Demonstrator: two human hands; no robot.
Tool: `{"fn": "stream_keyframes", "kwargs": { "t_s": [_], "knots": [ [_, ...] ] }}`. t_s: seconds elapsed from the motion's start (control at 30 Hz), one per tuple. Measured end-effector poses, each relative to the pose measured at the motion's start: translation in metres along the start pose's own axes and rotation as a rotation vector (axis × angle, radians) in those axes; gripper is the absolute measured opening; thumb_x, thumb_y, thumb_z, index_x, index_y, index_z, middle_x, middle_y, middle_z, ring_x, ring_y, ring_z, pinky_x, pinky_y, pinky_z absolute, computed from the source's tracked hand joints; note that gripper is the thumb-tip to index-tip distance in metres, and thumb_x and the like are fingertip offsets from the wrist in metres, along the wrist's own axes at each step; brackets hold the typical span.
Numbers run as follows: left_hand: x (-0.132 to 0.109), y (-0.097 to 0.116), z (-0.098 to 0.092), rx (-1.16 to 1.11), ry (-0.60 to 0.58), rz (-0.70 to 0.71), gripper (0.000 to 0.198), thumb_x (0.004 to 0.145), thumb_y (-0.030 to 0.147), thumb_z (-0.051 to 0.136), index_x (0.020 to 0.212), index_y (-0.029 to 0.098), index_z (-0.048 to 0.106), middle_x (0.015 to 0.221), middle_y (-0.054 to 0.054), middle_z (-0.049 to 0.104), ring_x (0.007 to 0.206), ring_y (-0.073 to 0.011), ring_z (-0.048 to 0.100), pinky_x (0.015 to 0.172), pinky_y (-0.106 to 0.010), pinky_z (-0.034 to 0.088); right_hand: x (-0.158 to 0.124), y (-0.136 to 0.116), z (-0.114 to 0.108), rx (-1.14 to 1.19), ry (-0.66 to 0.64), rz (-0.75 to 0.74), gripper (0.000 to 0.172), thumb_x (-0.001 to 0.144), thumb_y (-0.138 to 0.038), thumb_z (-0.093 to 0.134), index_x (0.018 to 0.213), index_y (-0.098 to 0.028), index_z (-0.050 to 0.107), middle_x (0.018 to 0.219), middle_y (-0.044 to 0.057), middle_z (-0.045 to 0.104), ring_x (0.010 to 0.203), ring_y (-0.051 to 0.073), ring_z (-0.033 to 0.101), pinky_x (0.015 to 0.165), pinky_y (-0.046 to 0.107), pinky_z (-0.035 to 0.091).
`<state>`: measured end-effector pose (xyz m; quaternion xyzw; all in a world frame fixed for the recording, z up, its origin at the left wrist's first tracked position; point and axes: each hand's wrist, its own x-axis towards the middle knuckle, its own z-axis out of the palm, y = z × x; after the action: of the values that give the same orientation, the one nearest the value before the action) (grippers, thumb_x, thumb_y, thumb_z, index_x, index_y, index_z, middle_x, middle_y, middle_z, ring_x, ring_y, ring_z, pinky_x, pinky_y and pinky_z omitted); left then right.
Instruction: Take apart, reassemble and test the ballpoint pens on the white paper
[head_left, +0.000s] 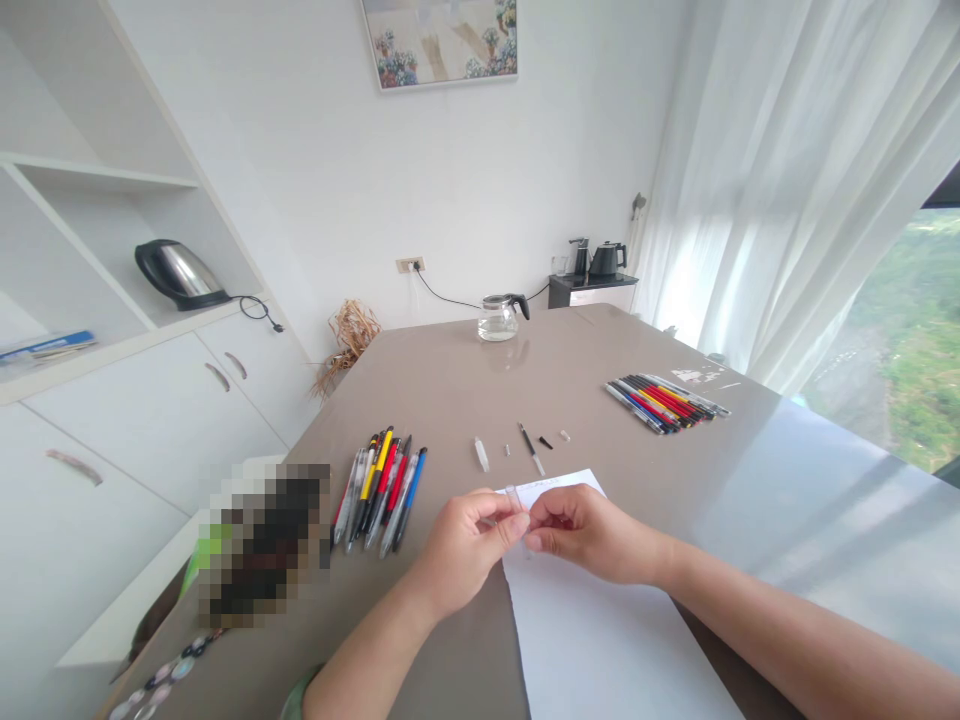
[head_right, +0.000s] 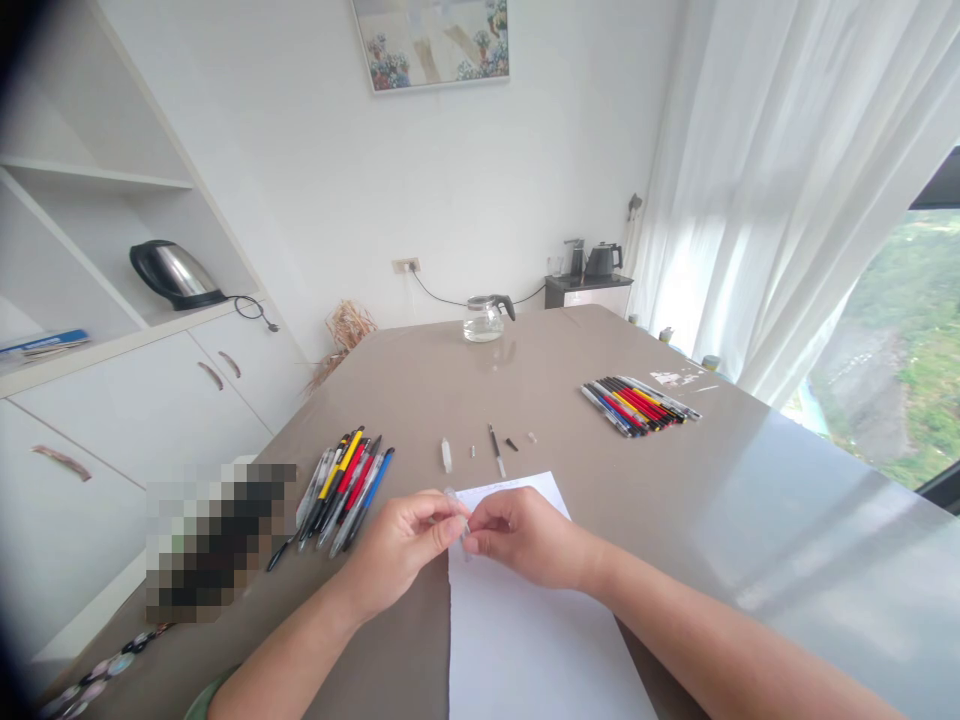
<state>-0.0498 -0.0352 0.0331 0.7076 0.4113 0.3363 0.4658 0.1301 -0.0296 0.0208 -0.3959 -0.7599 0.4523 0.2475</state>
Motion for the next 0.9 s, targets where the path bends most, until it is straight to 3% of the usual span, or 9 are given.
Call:
{"fn": "stream_keyframes", "kwargs": {
  "t_s": [0.1, 0.27, 0.4, 0.57, 0.7, 0.9],
  "knots": [
    [-0.001, -0.003, -0.001, -0.022, 0.001, -0.033, 0.026, 0.078, 0.036, 0.048, 0.086, 0.015, 0.060, 0.082, -0.005, 0.061, 0.079, -0.0168, 0.054, 0.072, -0.027, 0.041, 0.001, 0.003, -0.010, -0.033, 0.092, 0.011, 0.023, 0.077, -0.034, 0.045, 0.071, -0.015, 0.058, 0.061, -0.001, 0.051, 0.054, 0.009, 0.042, 0.049, 0.020, 0.034],
    [-0.001, -0.007, -0.002, -0.079, 0.056, -0.076, 0.026, 0.081, 0.038, 0.042, 0.086, 0.016, 0.053, 0.085, -0.006, 0.061, 0.078, -0.0155, 0.054, 0.074, -0.029, 0.040, 0.010, 0.029, -0.053, -0.145, 0.553, 0.140, 0.030, 0.074, -0.042, 0.044, 0.069, -0.016, 0.058, 0.053, -0.002, 0.049, 0.047, 0.008, 0.039, 0.044, 0.020, 0.031],
    [-0.002, -0.011, -0.002, -0.110, 0.083, -0.096, 0.027, 0.082, 0.038, 0.040, 0.095, 0.017, 0.051, 0.087, -0.007, 0.061, 0.077, -0.0151, 0.055, 0.074, -0.030, 0.040, 0.025, 0.056, -0.080, -0.330, 0.705, 0.283, 0.030, 0.072, -0.041, 0.045, 0.078, -0.015, 0.061, 0.065, 0.003, 0.059, 0.053, 0.011, 0.048, 0.047, 0.021, 0.035],
    [-0.001, -0.011, -0.002, -0.120, 0.111, -0.096, 0.032, 0.079, 0.039, 0.045, 0.102, 0.017, 0.052, 0.089, -0.008, 0.062, 0.082, -0.0164, 0.055, 0.076, -0.031, 0.040, 0.048, 0.066, -0.089, -0.472, 0.608, 0.360, 0.025, 0.068, -0.037, 0.051, 0.074, -0.016, 0.064, 0.066, 0.003, 0.062, 0.057, 0.013, 0.052, 0.049, 0.021, 0.036],
    [0.000, -0.010, -0.003, -0.123, 0.117, -0.093, 0.034, 0.078, 0.038, 0.046, 0.102, 0.015, 0.053, 0.090, -0.009, 0.062, 0.081, -0.0169, 0.056, 0.074, -0.031, 0.042, 0.066, 0.067, -0.086, -0.550, 0.503, 0.399, 0.018, 0.063, -0.034, 0.058, 0.068, -0.018, 0.065, 0.065, 0.004, 0.062, 0.060, 0.014, 0.054, 0.051, 0.022, 0.035],
    [-0.001, -0.011, -0.004, -0.109, 0.115, -0.087, 0.034, 0.079, 0.038, 0.045, 0.102, 0.016, 0.053, 0.087, -0.009, 0.062, 0.079, -0.0162, 0.056, 0.072, -0.030, 0.042, 0.079, 0.070, -0.079, -0.627, 0.446, 0.465, 0.009, 0.063, -0.025, 0.060, 0.062, -0.016, 0.062, 0.068, 0.008, 0.061, 0.067, 0.018, 0.055, 0.054, 0.024, 0.035]
  ]
}}
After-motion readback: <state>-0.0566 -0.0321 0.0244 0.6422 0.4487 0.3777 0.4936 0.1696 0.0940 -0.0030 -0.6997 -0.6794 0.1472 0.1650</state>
